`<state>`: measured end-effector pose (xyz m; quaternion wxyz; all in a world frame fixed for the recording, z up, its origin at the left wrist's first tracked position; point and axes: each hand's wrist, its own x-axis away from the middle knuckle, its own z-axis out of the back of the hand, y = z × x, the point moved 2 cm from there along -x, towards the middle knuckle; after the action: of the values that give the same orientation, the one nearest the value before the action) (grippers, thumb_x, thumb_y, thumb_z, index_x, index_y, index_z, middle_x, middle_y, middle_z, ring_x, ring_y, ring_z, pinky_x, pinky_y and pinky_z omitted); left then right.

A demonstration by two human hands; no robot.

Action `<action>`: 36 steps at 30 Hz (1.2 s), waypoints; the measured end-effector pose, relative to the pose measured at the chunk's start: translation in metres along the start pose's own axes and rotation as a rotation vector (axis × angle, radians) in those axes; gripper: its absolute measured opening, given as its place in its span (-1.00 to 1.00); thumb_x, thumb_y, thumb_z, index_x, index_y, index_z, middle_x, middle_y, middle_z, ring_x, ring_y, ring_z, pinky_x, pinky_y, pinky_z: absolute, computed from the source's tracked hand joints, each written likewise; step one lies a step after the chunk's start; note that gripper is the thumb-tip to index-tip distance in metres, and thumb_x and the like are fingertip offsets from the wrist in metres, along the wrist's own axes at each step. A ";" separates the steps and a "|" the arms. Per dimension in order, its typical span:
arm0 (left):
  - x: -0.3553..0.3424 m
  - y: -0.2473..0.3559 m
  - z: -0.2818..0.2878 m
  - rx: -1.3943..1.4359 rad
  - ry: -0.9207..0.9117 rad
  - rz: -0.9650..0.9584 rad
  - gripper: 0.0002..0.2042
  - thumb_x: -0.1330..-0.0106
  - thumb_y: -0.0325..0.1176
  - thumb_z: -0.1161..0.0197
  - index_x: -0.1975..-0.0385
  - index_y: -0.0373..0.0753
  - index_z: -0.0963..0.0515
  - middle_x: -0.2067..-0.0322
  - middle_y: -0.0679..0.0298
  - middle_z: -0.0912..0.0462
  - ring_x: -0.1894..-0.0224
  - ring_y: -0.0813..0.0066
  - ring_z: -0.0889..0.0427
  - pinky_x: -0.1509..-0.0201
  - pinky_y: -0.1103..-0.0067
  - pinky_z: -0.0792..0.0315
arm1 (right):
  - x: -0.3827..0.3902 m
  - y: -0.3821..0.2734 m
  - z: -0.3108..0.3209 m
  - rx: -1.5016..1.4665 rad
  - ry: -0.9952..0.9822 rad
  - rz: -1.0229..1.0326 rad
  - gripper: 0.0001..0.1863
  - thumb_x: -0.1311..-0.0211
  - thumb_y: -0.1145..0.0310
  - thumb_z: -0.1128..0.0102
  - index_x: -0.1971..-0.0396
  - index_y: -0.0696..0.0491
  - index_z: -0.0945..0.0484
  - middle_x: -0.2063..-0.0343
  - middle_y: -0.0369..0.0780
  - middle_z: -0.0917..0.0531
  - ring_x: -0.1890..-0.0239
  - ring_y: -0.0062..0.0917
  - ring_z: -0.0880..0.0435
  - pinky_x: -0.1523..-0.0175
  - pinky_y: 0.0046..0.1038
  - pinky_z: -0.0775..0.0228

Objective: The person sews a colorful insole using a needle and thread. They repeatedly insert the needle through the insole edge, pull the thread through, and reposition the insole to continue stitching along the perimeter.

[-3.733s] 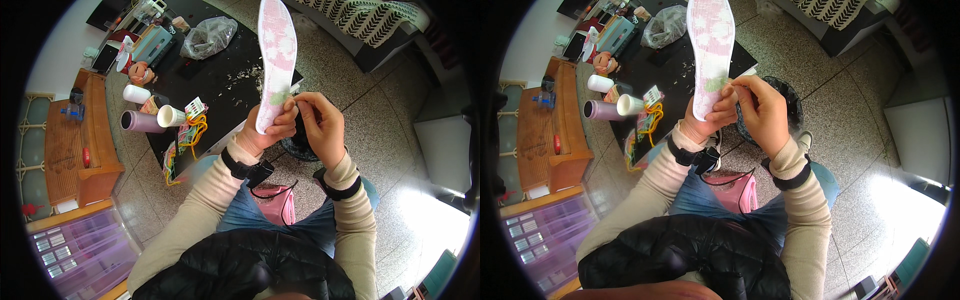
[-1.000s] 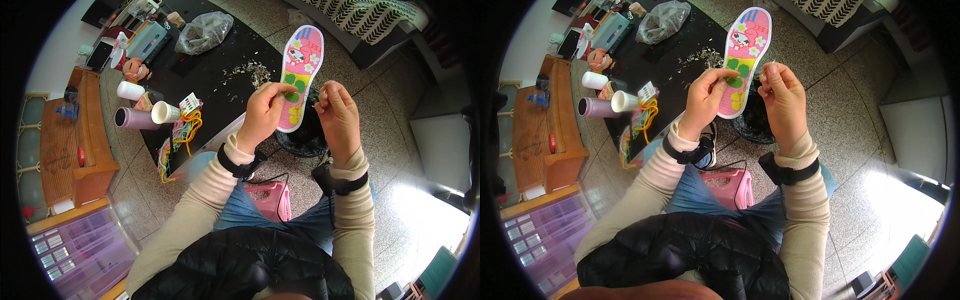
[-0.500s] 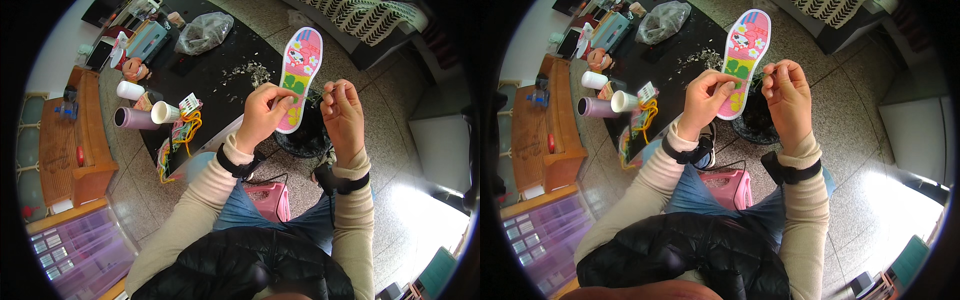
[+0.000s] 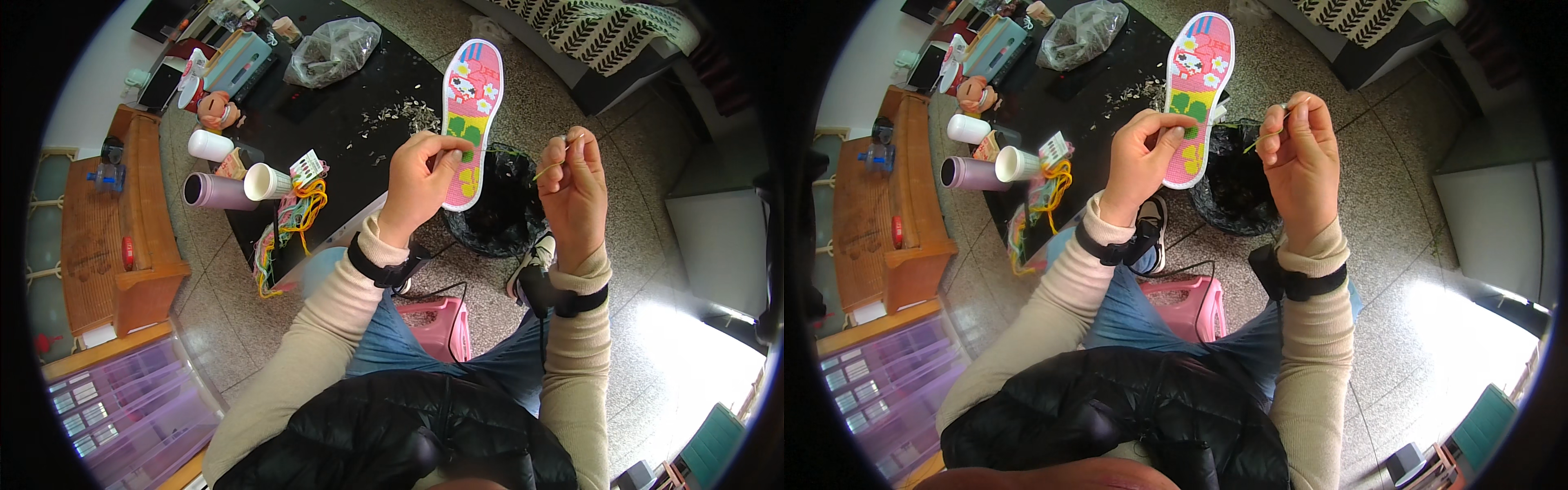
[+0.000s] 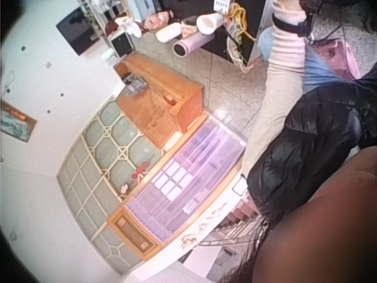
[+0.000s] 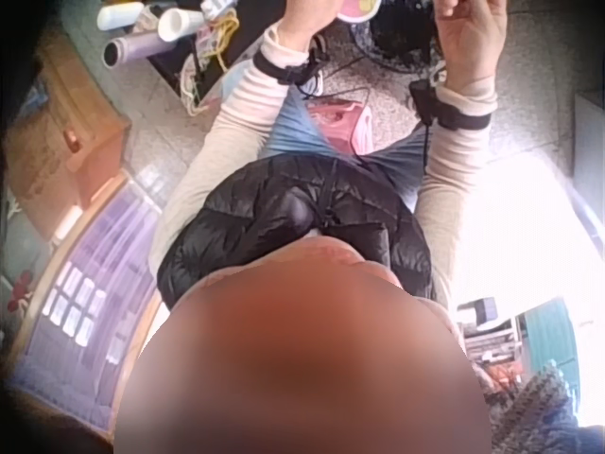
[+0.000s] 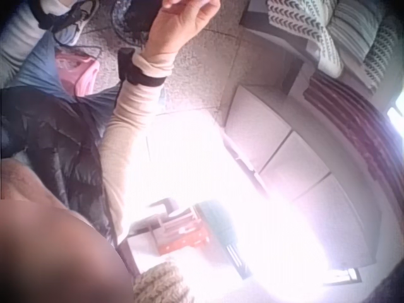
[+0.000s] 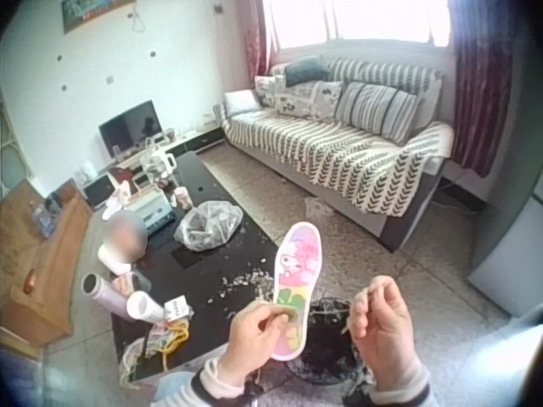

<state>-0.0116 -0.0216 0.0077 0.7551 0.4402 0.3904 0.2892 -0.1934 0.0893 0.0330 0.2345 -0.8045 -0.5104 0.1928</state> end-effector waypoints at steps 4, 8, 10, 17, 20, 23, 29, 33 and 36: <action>0.002 -0.002 -0.002 0.116 -0.088 0.046 -0.89 -0.39 -0.48 -0.25 0.24 -0.35 -0.69 0.36 0.37 -0.56 0.36 0.71 -0.51 0.30 0.72 -0.36 | 0.001 0.012 -0.008 0.255 0.016 0.022 -0.87 -0.57 0.30 0.07 0.11 0.02 -0.41 0.37 -0.24 -0.57 0.44 -0.64 -0.51 0.32 -0.63 -0.38; 0.002 -0.001 -0.002 0.116 -0.169 0.029 -0.77 -0.41 -0.28 -0.29 0.34 -0.36 -0.67 0.36 0.30 -0.59 0.33 0.62 -0.55 0.24 0.67 -0.42 | -0.001 0.018 -0.010 0.492 0.064 0.082 -0.86 -0.55 0.34 0.02 0.14 0.09 -0.42 0.37 -0.23 -0.61 0.43 -0.64 -0.58 0.30 -0.61 -0.47; 0.003 0.002 -0.004 0.178 -0.166 0.030 -0.72 -0.39 -0.22 -0.31 0.38 -0.37 -0.66 0.38 0.29 -0.58 0.35 0.60 -0.54 0.25 0.66 -0.40 | -0.001 0.022 -0.011 0.583 0.069 0.113 -0.87 -0.54 0.35 0.01 0.14 0.10 -0.42 0.38 -0.23 -0.62 0.44 -0.65 -0.59 0.31 -0.62 -0.48; 0.006 0.009 -0.008 0.127 -0.161 -0.014 -0.81 -0.27 -0.34 -0.43 0.39 -0.36 -0.65 0.40 0.35 -0.55 0.42 0.68 -0.45 0.34 0.70 -0.32 | -0.003 0.038 -0.009 0.606 0.061 0.103 -0.89 -0.53 0.40 -0.01 0.15 0.12 -0.42 0.37 -0.24 -0.64 0.41 -0.66 -0.64 0.29 -0.64 -0.53; 0.007 0.009 -0.008 0.134 -0.122 -0.017 -0.87 -0.26 -0.42 -0.42 0.39 -0.35 -0.65 0.41 0.37 -0.54 0.43 0.71 -0.43 0.35 0.72 -0.31 | -0.002 0.032 -0.007 0.644 0.133 0.106 -0.88 -0.53 0.39 0.00 0.15 0.12 -0.42 0.33 -0.21 -0.65 0.41 -0.67 -0.63 0.32 -0.64 -0.52; 0.007 0.007 -0.008 0.145 -0.082 -0.024 -0.91 -0.26 -0.47 -0.39 0.40 -0.35 -0.65 0.41 0.38 -0.54 0.44 0.72 -0.42 0.37 0.72 -0.29 | 0.000 0.024 -0.007 0.625 0.155 0.142 -0.84 -0.56 0.31 0.03 0.11 0.08 -0.43 0.28 -0.23 -0.65 0.37 -0.67 -0.60 0.30 -0.64 -0.48; 0.004 0.002 -0.010 0.257 -0.034 -0.013 -0.87 -0.24 -0.53 -0.36 0.23 -0.33 -0.63 0.41 0.30 -0.62 0.42 0.64 -0.58 0.34 0.66 -0.44 | -0.002 0.022 0.003 0.389 0.123 0.058 -0.85 -0.57 0.29 0.07 0.09 0.03 -0.42 0.30 -0.27 -0.62 0.38 -0.66 -0.54 0.30 -0.66 -0.43; -0.003 0.012 -0.002 0.293 0.031 0.009 -0.67 -0.28 -0.56 -0.30 -0.05 -0.32 -0.51 0.36 0.26 -0.67 0.35 0.60 -0.67 0.26 0.63 -0.52 | -0.003 0.022 0.022 0.114 0.147 -0.015 -0.86 -0.57 0.27 0.08 0.13 -0.01 -0.42 0.28 -0.29 -0.58 0.37 -0.65 -0.51 0.30 -0.67 -0.41; -0.023 0.035 0.009 0.049 0.069 -0.201 -0.63 -0.30 -0.56 -0.29 -0.10 -0.31 -0.45 0.34 0.22 -0.68 0.37 0.55 -0.68 0.27 0.63 -0.53 | -0.003 0.024 0.037 -0.023 0.259 -0.081 -0.87 -0.56 0.27 0.07 0.17 -0.02 -0.42 0.20 -0.28 -0.59 0.35 -0.64 -0.52 0.28 -0.66 -0.47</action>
<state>-0.0194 -0.0280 0.0489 0.7554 0.4068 0.4655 0.2172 -0.1974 0.0839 -0.0107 0.2966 -0.8039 -0.5104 0.0719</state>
